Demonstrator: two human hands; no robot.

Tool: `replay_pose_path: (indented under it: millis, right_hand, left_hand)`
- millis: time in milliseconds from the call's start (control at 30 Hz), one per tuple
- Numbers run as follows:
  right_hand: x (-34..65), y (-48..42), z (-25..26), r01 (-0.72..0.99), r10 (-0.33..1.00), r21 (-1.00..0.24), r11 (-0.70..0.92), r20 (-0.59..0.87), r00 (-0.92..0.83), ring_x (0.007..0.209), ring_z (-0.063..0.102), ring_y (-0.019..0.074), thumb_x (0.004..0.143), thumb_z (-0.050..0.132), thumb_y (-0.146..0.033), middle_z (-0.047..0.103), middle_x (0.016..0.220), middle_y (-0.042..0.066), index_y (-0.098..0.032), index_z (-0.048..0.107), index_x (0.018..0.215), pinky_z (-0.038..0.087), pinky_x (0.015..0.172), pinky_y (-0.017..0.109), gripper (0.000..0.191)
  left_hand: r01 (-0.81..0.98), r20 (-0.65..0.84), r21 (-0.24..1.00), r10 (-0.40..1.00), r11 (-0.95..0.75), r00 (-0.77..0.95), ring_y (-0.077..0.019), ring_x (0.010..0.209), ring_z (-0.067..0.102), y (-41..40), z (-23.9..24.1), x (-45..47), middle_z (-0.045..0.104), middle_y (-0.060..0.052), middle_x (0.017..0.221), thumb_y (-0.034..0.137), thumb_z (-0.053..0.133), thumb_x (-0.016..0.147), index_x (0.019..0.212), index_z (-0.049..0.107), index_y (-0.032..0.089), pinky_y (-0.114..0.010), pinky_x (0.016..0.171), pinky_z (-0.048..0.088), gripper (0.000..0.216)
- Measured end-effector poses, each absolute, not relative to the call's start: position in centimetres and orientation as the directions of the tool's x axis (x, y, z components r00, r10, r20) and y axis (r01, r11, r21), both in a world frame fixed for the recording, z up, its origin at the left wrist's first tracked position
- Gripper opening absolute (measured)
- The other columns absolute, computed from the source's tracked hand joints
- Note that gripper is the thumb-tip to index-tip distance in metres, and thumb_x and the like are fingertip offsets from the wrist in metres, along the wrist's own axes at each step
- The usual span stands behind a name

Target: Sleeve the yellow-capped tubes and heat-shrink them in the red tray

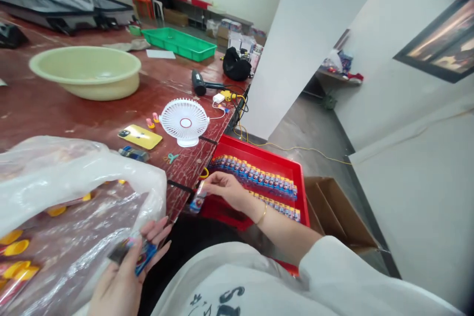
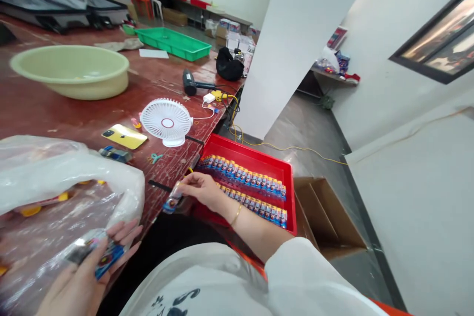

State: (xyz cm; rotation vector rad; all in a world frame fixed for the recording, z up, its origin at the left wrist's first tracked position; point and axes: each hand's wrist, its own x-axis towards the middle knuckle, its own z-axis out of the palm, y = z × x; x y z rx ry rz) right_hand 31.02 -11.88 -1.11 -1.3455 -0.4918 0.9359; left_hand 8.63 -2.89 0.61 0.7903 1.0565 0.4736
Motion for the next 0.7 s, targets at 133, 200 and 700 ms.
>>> replay_pose_path:
  millis: [133,200,700]
  right_hand:
    - [36.2,-14.6,-3.4,-0.194,0.684,-0.971,-0.143,-0.239,0.689,0.079,0.064,0.0143,0.056,0.083,-0.058,0.069,0.08,0.001,-0.017,0.063,0.076,0.052,0.084,0.032,0.049]
    - [38.5,-15.6,-5.5,-0.16,0.606,-0.958,-0.238,-0.275,0.746,0.077,0.062,0.0126,0.067,0.079,-0.053,0.067,0.079,0.0,-0.017,0.061,0.078,0.051,0.081,0.029,0.042]
    - [40.6,-18.5,-14.2,-0.078,0.437,-0.638,-0.766,-0.605,0.666,0.103,0.062,0.0201,0.094,0.057,-0.036,0.06,0.121,0.009,-0.017,0.058,0.121,0.054,0.087,0.041,0.033]
  left_hand:
    - [0.049,-0.536,0.816,0.722,0.576,0.438,-0.0303,0.099,0.071,-3.2,0.5,7.1,0.071,-0.012,0.12,0.051,0.081,0.068,0.119,0.063,0.018,-0.039,0.082,0.061,0.064]
    - [0.073,-0.538,0.825,0.738,0.561,0.408,-0.0287,0.094,0.073,-3.3,0.2,6.2,0.073,-0.012,0.117,0.051,0.082,0.067,0.118,0.065,0.017,-0.037,0.081,0.061,0.063]
    - [0.03,-0.538,0.824,0.765,0.566,0.354,-0.0324,0.098,0.071,-3.8,1.2,6.2,0.075,-0.014,0.108,0.047,0.081,0.068,0.108,0.068,0.014,-0.039,0.071,0.062,0.053]
